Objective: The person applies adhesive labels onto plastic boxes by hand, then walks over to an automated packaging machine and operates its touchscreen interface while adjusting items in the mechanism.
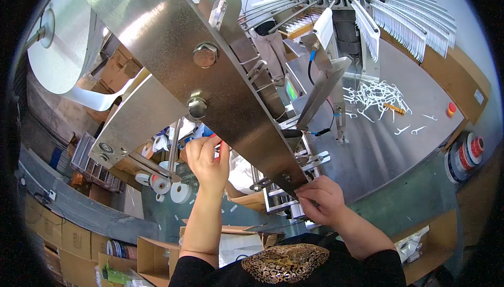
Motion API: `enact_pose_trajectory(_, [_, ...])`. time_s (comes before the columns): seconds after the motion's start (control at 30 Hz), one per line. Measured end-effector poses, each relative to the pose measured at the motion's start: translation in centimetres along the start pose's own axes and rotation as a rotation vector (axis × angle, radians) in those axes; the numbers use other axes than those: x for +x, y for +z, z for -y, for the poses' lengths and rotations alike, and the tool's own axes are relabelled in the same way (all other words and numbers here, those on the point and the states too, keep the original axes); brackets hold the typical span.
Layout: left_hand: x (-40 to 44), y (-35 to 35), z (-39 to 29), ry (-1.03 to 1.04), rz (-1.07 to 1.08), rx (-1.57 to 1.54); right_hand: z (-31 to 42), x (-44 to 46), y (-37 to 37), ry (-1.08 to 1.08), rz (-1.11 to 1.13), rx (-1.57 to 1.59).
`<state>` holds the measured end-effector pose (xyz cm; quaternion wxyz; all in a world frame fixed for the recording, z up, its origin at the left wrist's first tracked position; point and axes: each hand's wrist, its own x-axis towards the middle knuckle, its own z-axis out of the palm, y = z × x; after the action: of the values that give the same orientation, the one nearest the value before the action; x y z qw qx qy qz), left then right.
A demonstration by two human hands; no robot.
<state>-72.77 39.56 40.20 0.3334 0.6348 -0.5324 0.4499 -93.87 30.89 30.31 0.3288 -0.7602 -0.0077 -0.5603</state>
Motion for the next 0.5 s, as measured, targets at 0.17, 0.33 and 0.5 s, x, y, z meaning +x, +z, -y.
enact_pose_trajectory(0.17, [-0.02,0.01,0.02,0.001,-0.004,-0.005,0.06,0.05,-0.06,-0.002,0.008,-0.008])
enact_pose_trajectory(0.33, [0.03,-0.05,-0.02,-0.007,0.008,0.003,-0.04,-0.09,-0.07,-0.008,0.009,-0.008])
enact_pose_trajectory(0.5, [-0.39,-0.94,-0.16,-0.071,0.020,-0.011,-0.02,-0.22,-0.31,0.014,0.021,-0.011])
